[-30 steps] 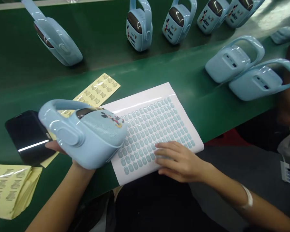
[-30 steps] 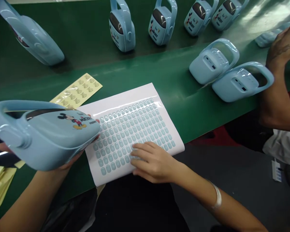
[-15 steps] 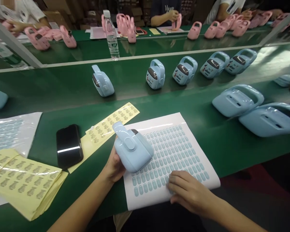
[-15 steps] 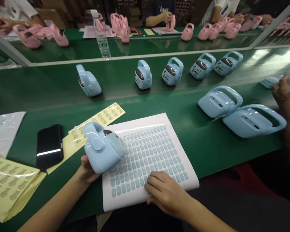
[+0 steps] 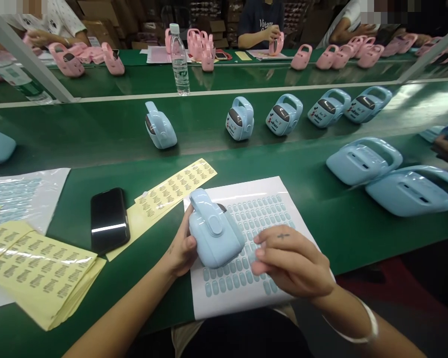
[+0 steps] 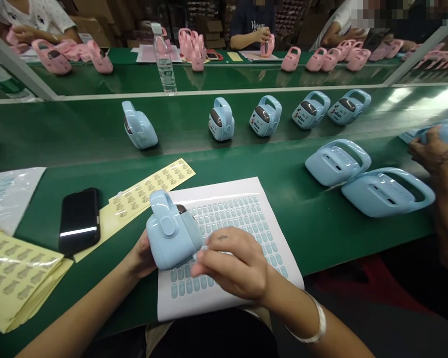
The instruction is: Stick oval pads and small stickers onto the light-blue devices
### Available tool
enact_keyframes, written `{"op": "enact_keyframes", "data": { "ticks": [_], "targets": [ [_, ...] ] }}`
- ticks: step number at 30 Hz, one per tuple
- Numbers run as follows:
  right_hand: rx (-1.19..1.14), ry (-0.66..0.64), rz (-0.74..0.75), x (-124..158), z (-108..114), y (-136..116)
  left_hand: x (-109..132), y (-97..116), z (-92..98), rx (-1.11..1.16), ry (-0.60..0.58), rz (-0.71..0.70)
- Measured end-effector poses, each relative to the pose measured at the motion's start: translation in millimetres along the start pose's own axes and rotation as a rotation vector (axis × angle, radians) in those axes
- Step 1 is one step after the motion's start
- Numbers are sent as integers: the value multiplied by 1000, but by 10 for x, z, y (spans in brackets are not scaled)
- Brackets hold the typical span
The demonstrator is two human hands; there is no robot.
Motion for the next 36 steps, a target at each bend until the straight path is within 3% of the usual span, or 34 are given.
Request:
{"op": "enact_keyframes", "data": {
  "ticks": [5,15,23,27,30,33,36],
  "targets": [
    [143,37,189,-245,-241,18,27,3,-5,-88,5,-12],
    [153,81,272,-145,-319,90,9,20,43,-137,48,1],
    [126,82,282,-163,-363,99,-4,131,89,-290,9,-68],
    [56,11,273,-195,-366,133,7,180,119,-337,70,-92],
    [4,-103,305,-260,-341,140,25,169,130,-250,84,-92],
    [-172,-183,154,-426,-372,274,33,162,142,-58,50,-54],
    [-356,-59,-146,-662,-604,590,61,338,248,96,91,-182]
  ]
}}
Point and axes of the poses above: each hand's wrist, its own x-axis away from the middle knuckle, its own z-axis out of the back of the hand, y = z × x, the point moved 4 cm from there along -x, towards the middle knuckle, and after that the axes turned 4 degrees about z, right-handed, at the moved point
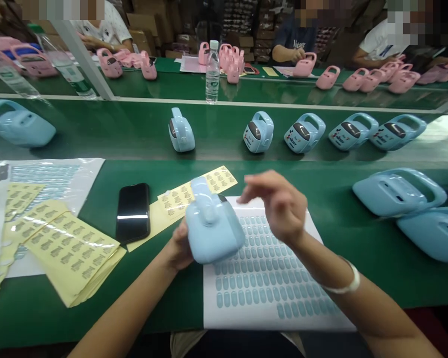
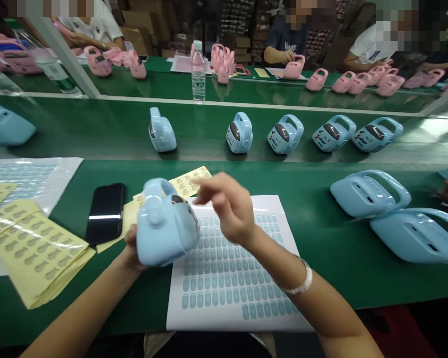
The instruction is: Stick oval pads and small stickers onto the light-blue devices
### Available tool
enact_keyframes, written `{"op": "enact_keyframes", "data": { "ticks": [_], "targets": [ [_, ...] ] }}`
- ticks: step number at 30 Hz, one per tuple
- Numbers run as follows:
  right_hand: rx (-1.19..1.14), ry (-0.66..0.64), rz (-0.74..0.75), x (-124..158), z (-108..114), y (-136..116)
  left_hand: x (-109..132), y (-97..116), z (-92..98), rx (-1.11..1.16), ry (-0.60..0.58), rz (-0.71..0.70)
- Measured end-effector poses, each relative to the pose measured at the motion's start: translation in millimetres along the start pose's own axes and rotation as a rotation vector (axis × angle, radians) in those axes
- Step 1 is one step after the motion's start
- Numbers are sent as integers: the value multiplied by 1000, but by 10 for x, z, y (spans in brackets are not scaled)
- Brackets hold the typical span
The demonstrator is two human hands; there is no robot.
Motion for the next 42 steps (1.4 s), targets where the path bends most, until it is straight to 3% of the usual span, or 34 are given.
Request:
{"op": "enact_keyframes", "data": {
  "ticks": [2,5,7,11,19,24,33,42],
  "targets": [
    [82,-19,-160,-187,-271,296,9,247,138,91,105,-174],
    [327,-510,-278,-316,-970,673,58,607,410,177,301,-285],
    [375,-684,-278,-308,-1356,807,93,789,576,208,371,-303],
    [405,-750,-267,-215,-1748,904,128,965,813,271,388,-377],
    [382,-732,-348,-106,-1860,980,93,876,925,335,689,-191],
    [310,-714,-402,-117,-1904,916,102,863,904,370,766,-191],
    [202,-752,-558,-351,-1778,971,115,874,931,370,749,-206],
    [231,-672,-602,-224,-1956,941,123,864,916,376,740,-198]
  ]
}}
Point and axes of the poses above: each hand's wrist, its own x-axis away from the middle knuckle, its own z-axis out of the back of the hand, y = z × x, the point moved 4 cm from there along -x, towards the middle knuckle, and after that the axes turned 4 degrees about z, right-handed, at the moved point
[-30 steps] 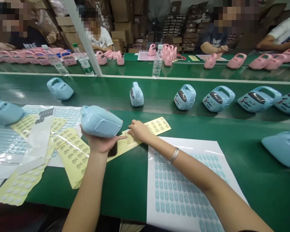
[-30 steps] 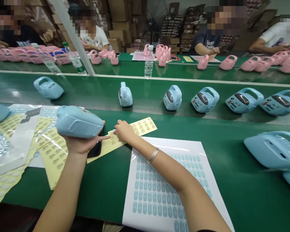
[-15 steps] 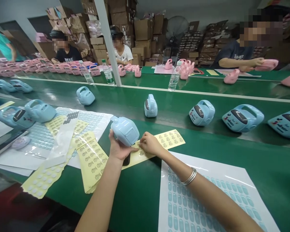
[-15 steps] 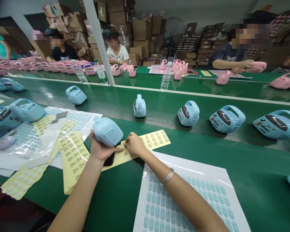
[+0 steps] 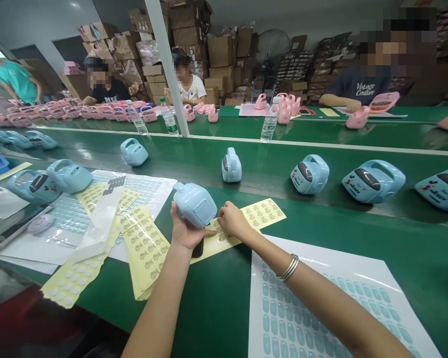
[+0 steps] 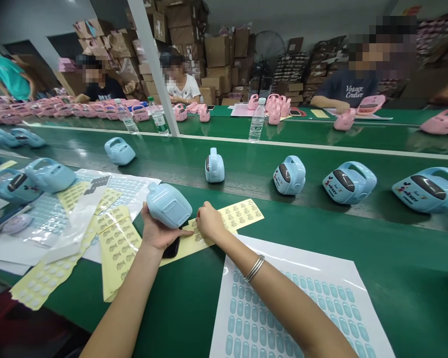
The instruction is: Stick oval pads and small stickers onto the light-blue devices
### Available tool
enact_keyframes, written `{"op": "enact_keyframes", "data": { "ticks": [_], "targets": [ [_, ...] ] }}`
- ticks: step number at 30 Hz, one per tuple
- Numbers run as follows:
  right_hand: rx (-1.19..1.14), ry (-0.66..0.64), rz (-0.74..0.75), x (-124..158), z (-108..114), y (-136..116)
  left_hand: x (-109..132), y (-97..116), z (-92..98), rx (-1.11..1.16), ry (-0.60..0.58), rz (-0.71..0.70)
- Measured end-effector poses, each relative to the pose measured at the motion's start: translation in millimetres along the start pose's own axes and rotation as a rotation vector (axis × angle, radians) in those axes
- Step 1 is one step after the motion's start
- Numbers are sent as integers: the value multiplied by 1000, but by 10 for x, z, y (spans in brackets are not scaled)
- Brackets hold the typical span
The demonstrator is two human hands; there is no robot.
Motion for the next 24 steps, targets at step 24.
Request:
{"op": "enact_keyframes", "data": {
  "ticks": [24],
  "targets": [
    [-1259,219,128,324,256,-476,49,-79,-113,191,-318,-288]
  ]
}}
Point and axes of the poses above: each hand's wrist, its own x-axis away from the middle knuckle, its own z-axis out of the back of the hand, y = z × x, the point moved 4 cm from there along -x, towards the middle knuckle, and after that the axes turned 4 degrees about z, right-handed, at the moved point
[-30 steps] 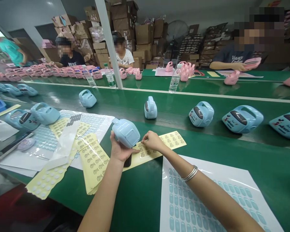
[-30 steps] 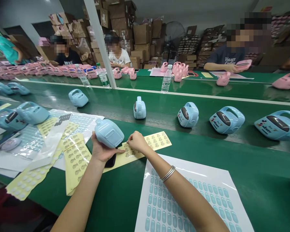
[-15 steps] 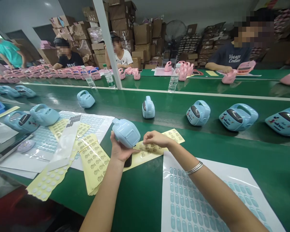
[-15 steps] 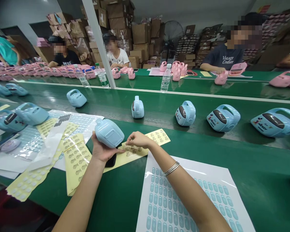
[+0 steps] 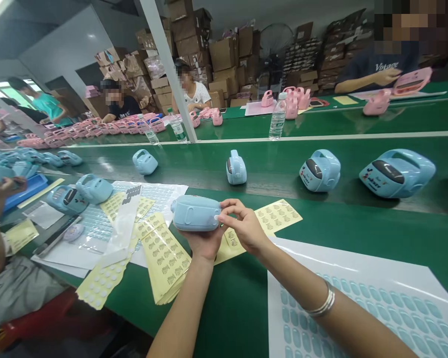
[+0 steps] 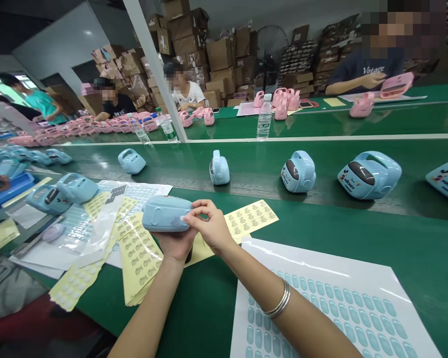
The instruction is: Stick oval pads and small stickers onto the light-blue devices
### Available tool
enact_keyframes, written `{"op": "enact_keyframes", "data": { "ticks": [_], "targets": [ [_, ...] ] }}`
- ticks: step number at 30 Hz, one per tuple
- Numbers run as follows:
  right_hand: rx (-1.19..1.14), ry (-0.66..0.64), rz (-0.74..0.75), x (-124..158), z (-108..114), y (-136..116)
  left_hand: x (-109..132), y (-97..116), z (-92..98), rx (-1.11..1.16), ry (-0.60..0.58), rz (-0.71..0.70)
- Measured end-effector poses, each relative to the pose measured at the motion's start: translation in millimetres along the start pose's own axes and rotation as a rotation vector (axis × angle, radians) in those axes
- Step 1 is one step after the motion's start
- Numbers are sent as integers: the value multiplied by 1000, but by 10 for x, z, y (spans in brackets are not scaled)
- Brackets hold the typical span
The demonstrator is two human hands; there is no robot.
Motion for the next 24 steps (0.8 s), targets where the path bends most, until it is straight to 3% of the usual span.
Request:
{"op": "enact_keyframes", "data": {
  "ticks": [6,15,22,24],
  "targets": [
    [136,-20,36,-22,-9,-45,-33,5,106,-38,12,-18],
    [278,-11,134,-15,11,-48,-22,-31,68,59,30,13],
    [572,111,483,91,-69,-72,0,-19,70,-1,-10,-46],
    [562,107,548,139,-99,-100,27,-11,38,-56,-36,-35]
  ]
}}
Point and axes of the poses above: each hand's wrist, its own x-axis away from the middle knuckle, its own z-axis out of the back of the hand, y = z × x, the point moved 4 cm from there along -x, towards the middle knuckle, and after that the axes turned 4 degrees about z, right-handed, at the moved point
